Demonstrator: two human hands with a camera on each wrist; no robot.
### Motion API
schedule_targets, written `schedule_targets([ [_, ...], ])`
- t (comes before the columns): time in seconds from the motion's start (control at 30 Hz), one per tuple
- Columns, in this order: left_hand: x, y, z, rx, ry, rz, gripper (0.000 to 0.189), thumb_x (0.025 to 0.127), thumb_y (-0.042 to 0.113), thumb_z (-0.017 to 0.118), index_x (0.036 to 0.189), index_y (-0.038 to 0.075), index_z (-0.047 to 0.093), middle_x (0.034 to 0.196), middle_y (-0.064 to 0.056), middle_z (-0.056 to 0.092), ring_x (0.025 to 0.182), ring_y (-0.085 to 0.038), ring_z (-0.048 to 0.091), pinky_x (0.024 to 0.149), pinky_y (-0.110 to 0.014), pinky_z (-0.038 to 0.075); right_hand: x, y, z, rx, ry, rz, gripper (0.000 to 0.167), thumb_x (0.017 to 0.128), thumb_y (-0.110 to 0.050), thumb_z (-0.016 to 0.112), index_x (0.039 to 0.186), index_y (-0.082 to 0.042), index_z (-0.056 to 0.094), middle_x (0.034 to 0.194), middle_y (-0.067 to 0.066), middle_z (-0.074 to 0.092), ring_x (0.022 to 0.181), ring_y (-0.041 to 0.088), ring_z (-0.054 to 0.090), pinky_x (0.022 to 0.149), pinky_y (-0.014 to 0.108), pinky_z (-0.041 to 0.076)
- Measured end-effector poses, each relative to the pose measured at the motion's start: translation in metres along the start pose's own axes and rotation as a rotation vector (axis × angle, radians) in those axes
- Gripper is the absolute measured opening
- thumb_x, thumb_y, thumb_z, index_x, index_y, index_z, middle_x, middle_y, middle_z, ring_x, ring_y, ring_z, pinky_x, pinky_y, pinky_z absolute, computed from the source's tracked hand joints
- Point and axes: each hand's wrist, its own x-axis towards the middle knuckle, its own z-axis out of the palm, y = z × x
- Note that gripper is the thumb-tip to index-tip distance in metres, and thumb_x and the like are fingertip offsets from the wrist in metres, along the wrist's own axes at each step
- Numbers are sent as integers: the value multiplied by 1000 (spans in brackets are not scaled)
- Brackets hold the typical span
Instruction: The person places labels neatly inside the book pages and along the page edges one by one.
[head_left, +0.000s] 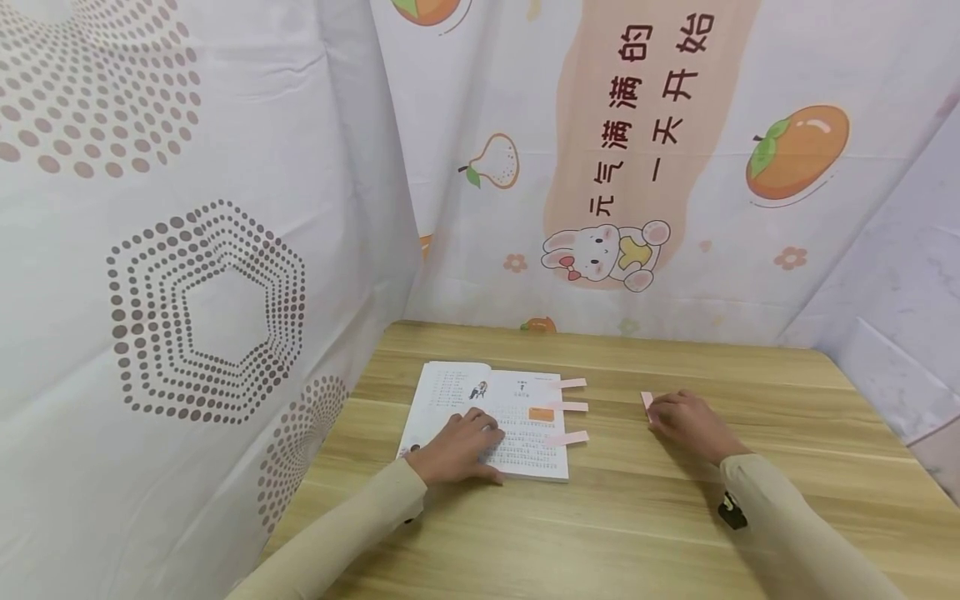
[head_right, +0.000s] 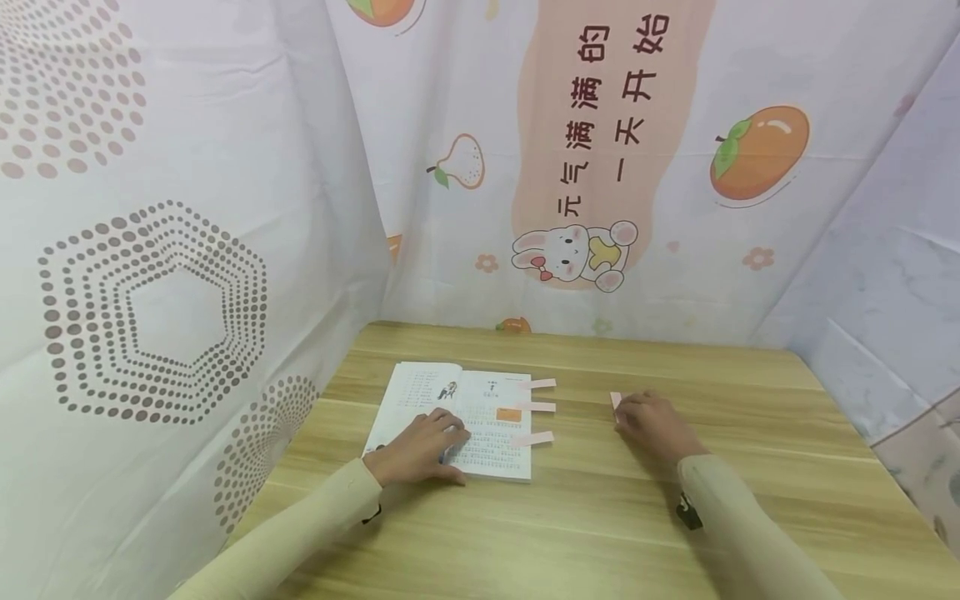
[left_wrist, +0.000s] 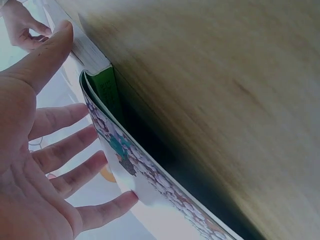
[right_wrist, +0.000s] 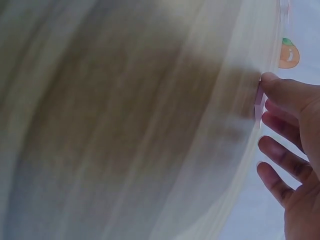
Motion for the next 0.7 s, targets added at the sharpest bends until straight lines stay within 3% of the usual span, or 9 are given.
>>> schedule_targets([
  [0.23,0,0,-2,1,-8,0,69,86,66,70,132,14,68,132,-3,63,126,-22,51,93,-46,50,2,-2,-2,14,-19,6,9,84,-5,83,93,-5,79,101,12,76,89,30,65,77,47,57],
  [0.5,-2,-4,1,-33,-29,-3,61,94,62,65,130,14,71,131,-1,64,126,-19,52,96,-44,49,3,-3,-4,40,-50,27,10,86,-5,82,96,-4,79,103,12,76,89,29,65,76,46,57],
  [0.6,-5,-3,1,-23,7,9,52,97,55,66,128,14,73,127,-1,67,121,-19,56,93,-41,51,2,-2,-3,44,-42,21,10,86,-5,82,95,-3,79,103,13,75,88,29,65,76,46,57],
  [0.7,-8,1,0,6,90,30,37,98,42,69,122,14,74,116,-1,71,106,-17,62,86,-38,53,1,-1,-4,41,-42,20,10,86,-4,81,96,-3,79,103,15,75,88,29,65,75,47,56],
])
